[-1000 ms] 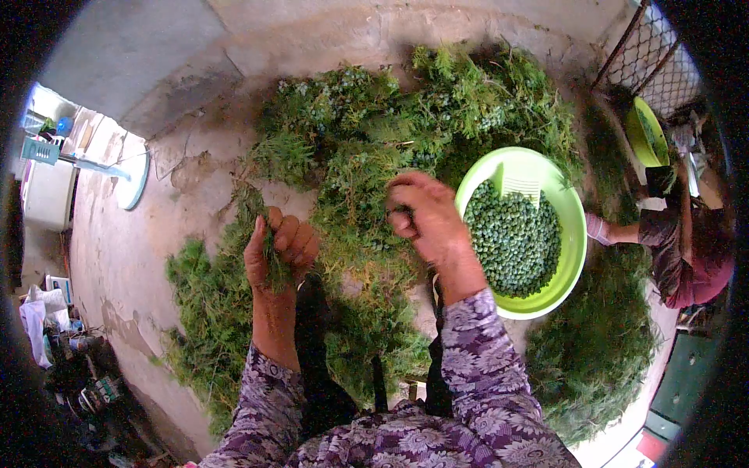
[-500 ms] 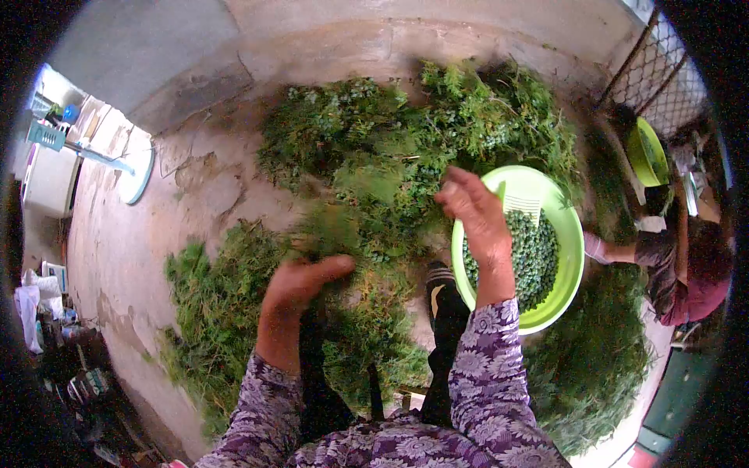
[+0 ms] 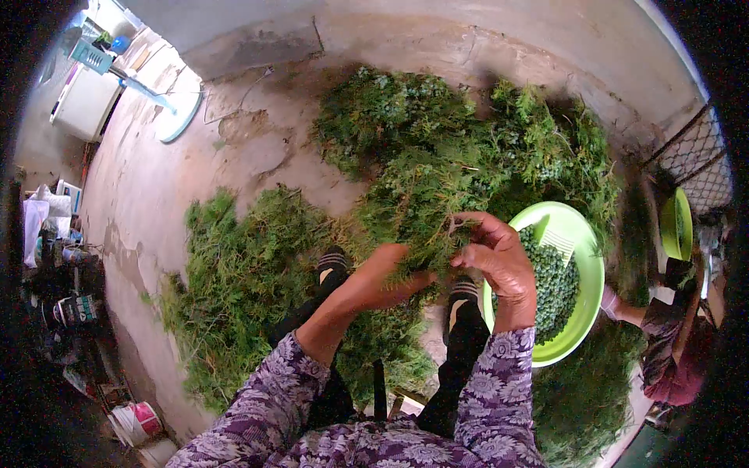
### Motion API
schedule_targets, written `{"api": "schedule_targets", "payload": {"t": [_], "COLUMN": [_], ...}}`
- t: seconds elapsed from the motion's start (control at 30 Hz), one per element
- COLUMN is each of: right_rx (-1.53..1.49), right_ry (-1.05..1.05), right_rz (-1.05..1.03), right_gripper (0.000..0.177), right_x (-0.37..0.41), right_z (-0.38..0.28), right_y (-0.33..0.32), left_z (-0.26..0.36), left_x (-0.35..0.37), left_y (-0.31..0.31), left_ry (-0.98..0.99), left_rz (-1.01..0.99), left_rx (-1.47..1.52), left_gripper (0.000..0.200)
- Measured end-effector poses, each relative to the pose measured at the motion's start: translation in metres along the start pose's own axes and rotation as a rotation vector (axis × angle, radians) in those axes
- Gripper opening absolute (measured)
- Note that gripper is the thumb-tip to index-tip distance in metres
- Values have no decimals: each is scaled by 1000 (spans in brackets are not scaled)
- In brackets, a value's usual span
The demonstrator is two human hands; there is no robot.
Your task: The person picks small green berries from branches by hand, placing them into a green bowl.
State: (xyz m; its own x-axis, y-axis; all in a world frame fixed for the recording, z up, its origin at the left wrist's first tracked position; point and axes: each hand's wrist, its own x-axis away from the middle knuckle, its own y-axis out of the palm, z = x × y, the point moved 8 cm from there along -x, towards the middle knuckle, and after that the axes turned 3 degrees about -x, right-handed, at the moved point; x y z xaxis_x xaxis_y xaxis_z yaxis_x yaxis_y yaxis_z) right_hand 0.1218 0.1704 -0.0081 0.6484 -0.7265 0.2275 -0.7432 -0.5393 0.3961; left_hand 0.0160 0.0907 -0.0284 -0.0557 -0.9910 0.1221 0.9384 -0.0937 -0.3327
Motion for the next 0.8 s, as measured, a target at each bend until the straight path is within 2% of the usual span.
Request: {"api": "schedule_targets", "payload": {"t": [0.13,0.2,0.23,0.3,0.4,0.47,0.53,0.6,0.63,0.67,0.7,0.73,0.77,0.8], "right_rx": [63,20,-19,-85,-203,-289,-228,87,163,343,515,799,904,230], "right_ry": [83,110,60,12,-40,-119,-139,-169,-183,-174,-111,-184,-162,-282], "right_rz": [-51,69,126,269,424,547,546,730,693,741,695,636,540,311], "right_gripper": [27,21,15,15,11,9,9,11,19,23,23,21,29,38], "right_x": [-6,-13,-15,-18,-26,-26,-30,-28,-37,-43,-51,-62,-64,-61], "right_z": [15,20,19,21,20,19,27,23,31,36,41,55,62,90], "right_y": [9,1,-4,-25,-48,-64,-80,-86,-87,-80,-57,-48,-10,29], "left_z": [5,5,5,10,9,7,7,7,8,9,11,12,15,19], "left_x": [1,3,5,9,11,16,18,20,20,20,20,21,21,20], "left_y": [-8,-12,-14,-19,-25,-32,-38,-44,-47,-50,-51,-53,-53,-50], "left_ry": [42,58,37,7,-82,-32,-37,-37,-28,-16,-13,-15,-12,4], "left_rz": [36,63,101,149,114,243,295,343,378,411,405,414,418,398], "left_rx": [-75,-93,-57,-9,-151,-94,-118,-138,-131,-122,-116,-85,-52,-38], "left_gripper": [28,28,27,26,25,24,24,24,24,24,24,24,24,24]}}
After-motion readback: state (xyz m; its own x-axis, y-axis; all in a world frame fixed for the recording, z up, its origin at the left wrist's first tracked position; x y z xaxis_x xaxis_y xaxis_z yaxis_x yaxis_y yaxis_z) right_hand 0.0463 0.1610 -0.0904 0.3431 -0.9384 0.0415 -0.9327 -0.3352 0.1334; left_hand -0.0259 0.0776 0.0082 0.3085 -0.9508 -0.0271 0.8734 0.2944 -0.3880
